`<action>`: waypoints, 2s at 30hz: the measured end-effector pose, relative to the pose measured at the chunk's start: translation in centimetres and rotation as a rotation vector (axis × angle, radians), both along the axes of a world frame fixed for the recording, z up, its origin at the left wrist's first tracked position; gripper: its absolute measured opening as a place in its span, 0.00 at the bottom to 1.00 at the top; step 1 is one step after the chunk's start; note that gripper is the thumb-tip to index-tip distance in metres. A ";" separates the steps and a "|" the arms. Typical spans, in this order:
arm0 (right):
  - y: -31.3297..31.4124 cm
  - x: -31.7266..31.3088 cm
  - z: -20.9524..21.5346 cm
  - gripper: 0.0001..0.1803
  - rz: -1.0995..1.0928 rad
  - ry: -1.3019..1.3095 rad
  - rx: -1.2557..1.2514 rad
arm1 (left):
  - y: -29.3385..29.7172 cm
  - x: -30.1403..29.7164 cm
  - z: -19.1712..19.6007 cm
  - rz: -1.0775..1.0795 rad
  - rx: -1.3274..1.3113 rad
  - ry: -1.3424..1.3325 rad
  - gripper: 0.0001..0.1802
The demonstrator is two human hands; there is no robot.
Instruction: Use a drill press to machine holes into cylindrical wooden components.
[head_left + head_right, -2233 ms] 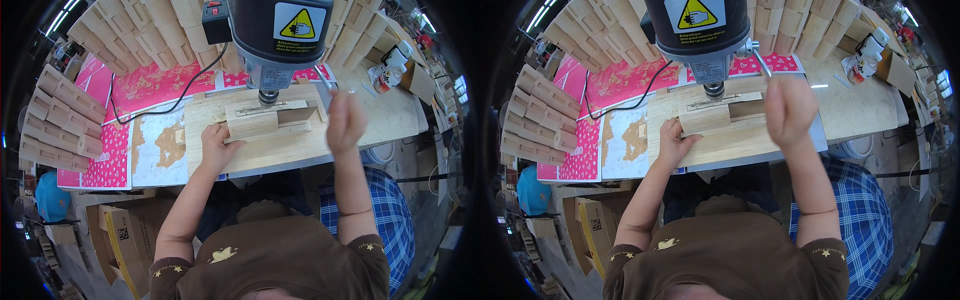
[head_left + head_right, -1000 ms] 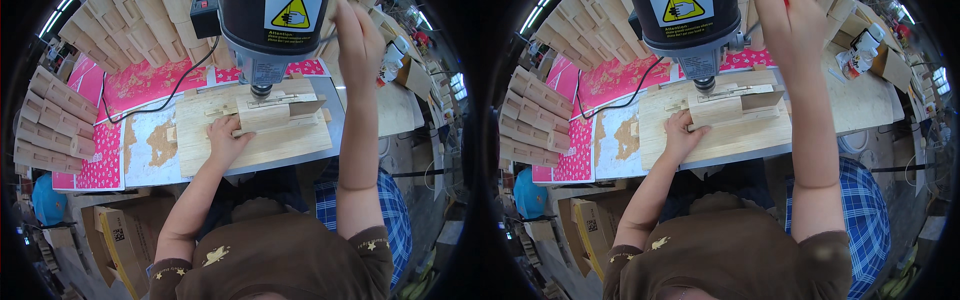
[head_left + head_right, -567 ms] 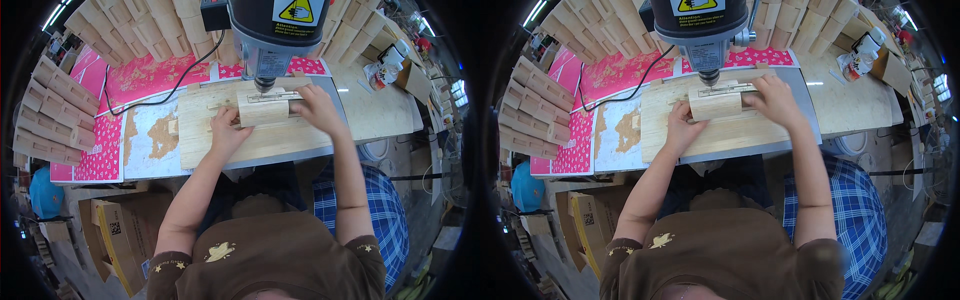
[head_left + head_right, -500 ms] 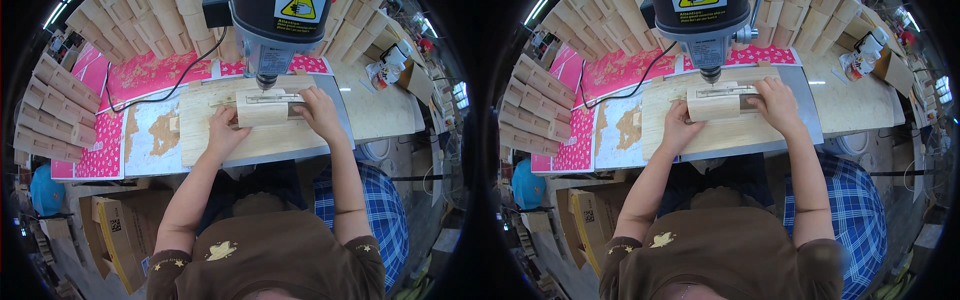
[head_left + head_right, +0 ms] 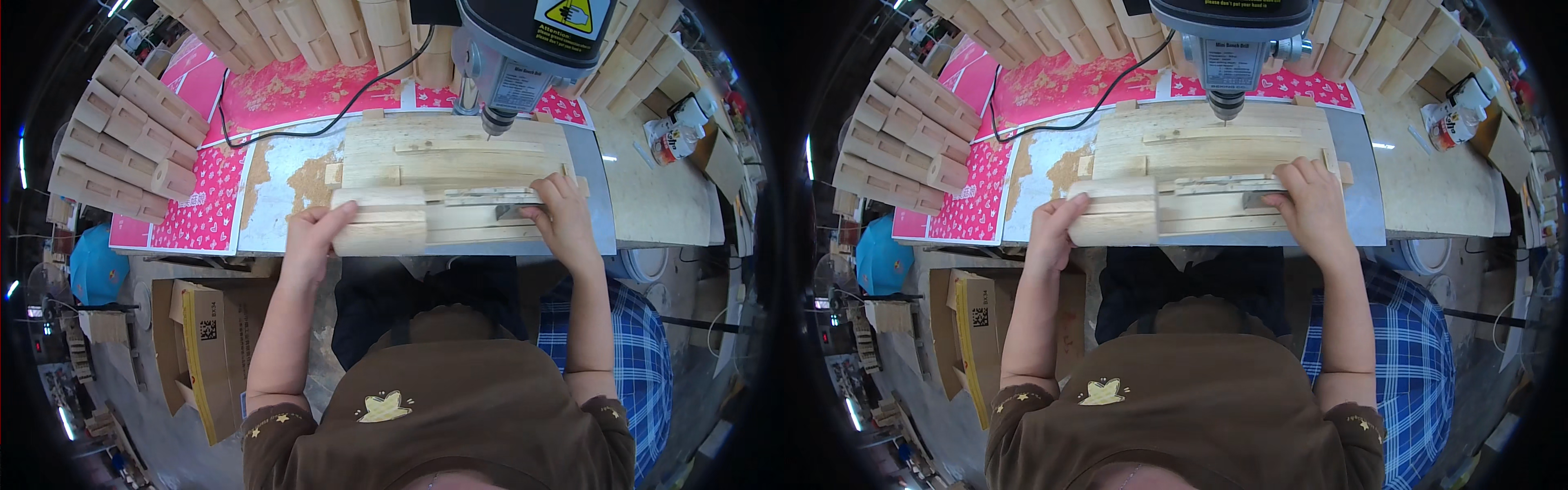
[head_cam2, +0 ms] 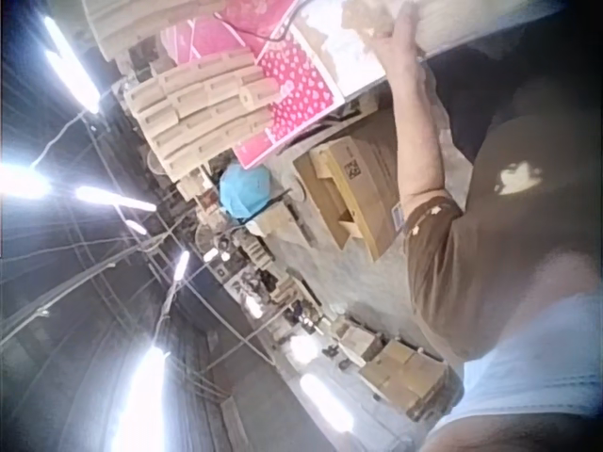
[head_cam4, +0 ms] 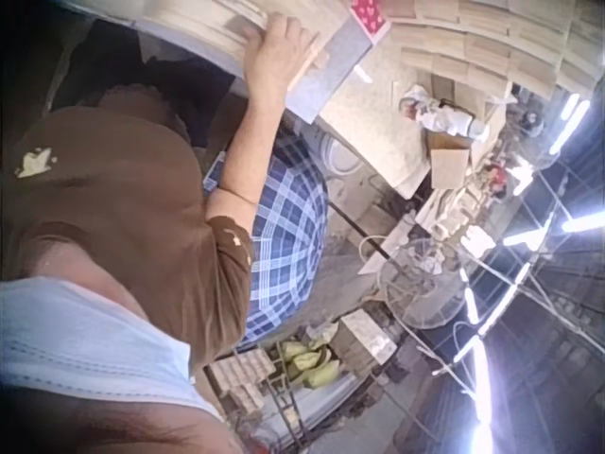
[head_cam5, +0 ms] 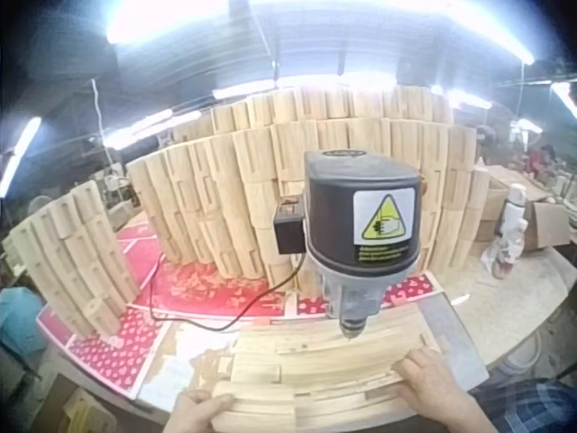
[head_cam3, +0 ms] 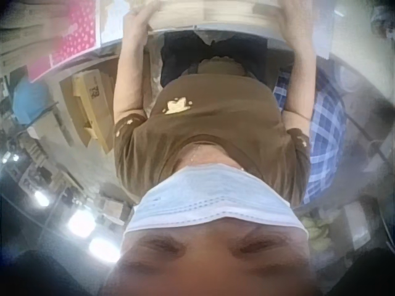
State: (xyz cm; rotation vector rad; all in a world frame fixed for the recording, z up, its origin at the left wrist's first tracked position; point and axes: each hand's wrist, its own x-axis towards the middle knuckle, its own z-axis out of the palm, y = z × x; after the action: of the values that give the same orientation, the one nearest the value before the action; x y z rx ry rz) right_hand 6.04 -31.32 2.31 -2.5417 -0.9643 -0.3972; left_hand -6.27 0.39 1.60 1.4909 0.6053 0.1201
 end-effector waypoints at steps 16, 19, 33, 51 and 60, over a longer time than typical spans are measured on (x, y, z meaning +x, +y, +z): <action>-0.5 1.2 -1.1 0.19 -0.055 -0.030 0.033 | -7.7 5.1 -4.2 -0.257 -0.032 -0.211 0.22; -0.5 3.0 -1.5 0.21 -0.081 -0.039 0.040 | -7.7 5.2 -5.5 -0.302 0.303 -0.408 0.27; 2.2 5.9 -1.0 0.29 0.007 0.108 0.308 | -5.4 8.7 -8.0 -0.286 1.015 -0.440 0.35; 3.1 2.8 12.2 0.07 -0.220 -0.406 0.438 | -5.2 8.6 -7.9 -0.303 1.006 -0.377 0.27; 3.2 3.1 -0.2 0.07 -0.045 -0.451 0.640 | -5.3 8.9 -8.1 -0.297 0.979 -0.404 0.29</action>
State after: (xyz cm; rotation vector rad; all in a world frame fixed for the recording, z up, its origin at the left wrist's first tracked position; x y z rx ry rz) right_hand 9.12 -28.13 2.15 -1.9200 -0.7568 -1.1254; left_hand 2.64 -4.86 -6.46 2.3914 -0.0548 0.5268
